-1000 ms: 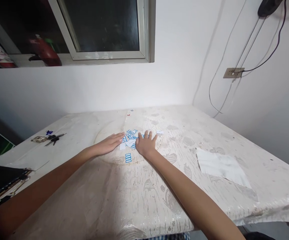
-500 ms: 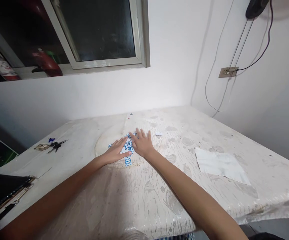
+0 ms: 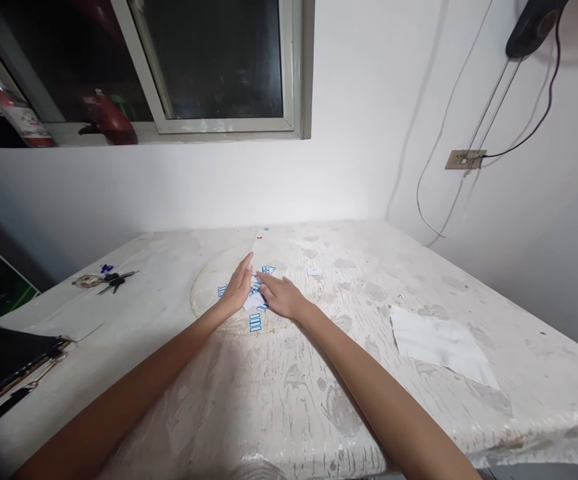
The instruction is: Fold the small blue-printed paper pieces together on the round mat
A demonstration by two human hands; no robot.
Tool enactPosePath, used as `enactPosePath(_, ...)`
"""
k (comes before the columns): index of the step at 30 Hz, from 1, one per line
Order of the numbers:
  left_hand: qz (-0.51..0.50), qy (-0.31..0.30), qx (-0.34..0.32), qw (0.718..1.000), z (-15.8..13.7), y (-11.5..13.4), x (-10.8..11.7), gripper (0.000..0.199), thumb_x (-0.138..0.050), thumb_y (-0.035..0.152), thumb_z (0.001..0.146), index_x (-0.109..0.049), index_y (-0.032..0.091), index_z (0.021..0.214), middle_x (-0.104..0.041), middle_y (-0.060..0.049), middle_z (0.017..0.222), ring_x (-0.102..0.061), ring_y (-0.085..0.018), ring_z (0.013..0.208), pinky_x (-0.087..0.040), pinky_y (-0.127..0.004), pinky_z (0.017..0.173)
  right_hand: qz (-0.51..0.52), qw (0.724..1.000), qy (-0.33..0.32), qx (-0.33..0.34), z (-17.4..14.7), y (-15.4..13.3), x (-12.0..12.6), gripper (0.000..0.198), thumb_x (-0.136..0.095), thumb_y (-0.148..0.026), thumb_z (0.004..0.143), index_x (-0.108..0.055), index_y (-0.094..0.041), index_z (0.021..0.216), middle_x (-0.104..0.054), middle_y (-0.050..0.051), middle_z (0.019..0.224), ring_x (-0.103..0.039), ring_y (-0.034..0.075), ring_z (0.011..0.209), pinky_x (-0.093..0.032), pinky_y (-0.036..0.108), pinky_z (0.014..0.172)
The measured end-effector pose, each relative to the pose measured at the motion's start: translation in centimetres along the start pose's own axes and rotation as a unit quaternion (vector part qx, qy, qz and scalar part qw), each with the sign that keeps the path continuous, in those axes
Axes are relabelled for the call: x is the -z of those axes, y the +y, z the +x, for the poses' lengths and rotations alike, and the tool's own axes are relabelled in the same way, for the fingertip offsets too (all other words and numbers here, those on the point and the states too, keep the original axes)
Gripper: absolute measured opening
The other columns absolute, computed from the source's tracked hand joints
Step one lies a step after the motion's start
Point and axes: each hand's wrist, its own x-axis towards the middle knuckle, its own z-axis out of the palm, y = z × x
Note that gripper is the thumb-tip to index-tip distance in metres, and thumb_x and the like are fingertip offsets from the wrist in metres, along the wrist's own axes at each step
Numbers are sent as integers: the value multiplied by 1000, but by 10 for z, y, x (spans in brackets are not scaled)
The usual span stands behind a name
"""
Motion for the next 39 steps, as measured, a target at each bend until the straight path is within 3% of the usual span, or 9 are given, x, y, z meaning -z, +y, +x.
enactPosePath(4,128,109,39,985,-5,-4,5,50,-17,35,91,-30,13,133,-35,-12,138,-30,-20,128,-23,-38,106,-5,995,95,-24,0,-1,5,51,-15,-38,92,-18,-22,140,-16,7,147,-15,23,134,-13,44,106)
enactPosePath(8,284,5,134,950,-16,-11,8,56,-29,41,86,-36,7,130,-28,-23,139,-21,-37,130,-13,-57,102,-78,961,85,-251,-2,23,8,56,-25,-36,89,-20,-12,140,-10,20,146,-6,36,133,-5,55,101)
enactPosePath(10,289,-64,184,937,-20,-13,9,61,-21,47,87,-36,7,131,-30,-24,138,-20,-39,129,-13,-61,100,-73,953,49,-289,-2,32,7,57,-24,-36,89,-24,-6,138,-13,25,144,-7,38,132,-5,57,99)
enactPosePath(15,233,-161,131,950,-20,-10,11,71,-11,56,86,-23,10,138,-22,-18,143,-13,-31,133,-14,-47,106,-43,982,14,-183,-2,21,-1,54,-22,-41,90,-32,-14,136,-21,18,144,-12,30,133,-7,49,103)
enactPosePath(21,12,-206,36,978,-17,-9,14,63,-7,56,87,-12,24,140,-19,-1,146,-21,-17,132,-21,-33,108,-4,998,22,-57,4,1,4,50,-10,-41,92,-27,-27,137,-37,-2,139,-32,11,126,-24,24,101)
enactPosePath(25,-66,-126,65,988,-13,-11,10,63,-5,54,88,-15,20,140,-20,-3,145,-21,-15,132,-20,-32,109,-35,988,85,-128,3,18,14,51,-15,-31,92,-22,-12,138,-30,10,142,-27,21,128,-20,34,102)
enactPosePath(28,-35,-104,58,992,-12,-10,7,64,-8,54,88,-21,17,138,-21,-5,145,-17,-16,133,-15,-33,111,-69,971,96,-206,-2,40,19,48,-30,-26,87,-37,-6,130,-37,22,132,-30,34,122,-22,49,96)
enactPosePath(32,6,-119,43,992,-14,-9,6,64,-9,54,88,-21,15,138,-22,-8,145,-17,-16,134,-16,-34,110,-87,970,79,-214,-4,60,23,34,-34,-23,85,-58,-14,106,-52,17,112,-43,32,105,-34,42,83)
enactPosePath(39,22,-136,29,990,-17,-8,7,64,-11,55,88,-19,17,138,-21,-7,145,-16,-18,134,-17,-36,110,-70,980,103,-157,0,70,24,33,-40,-20,83,-56,-15,111,-52,14,106,-43,27,102,-33,35,86)
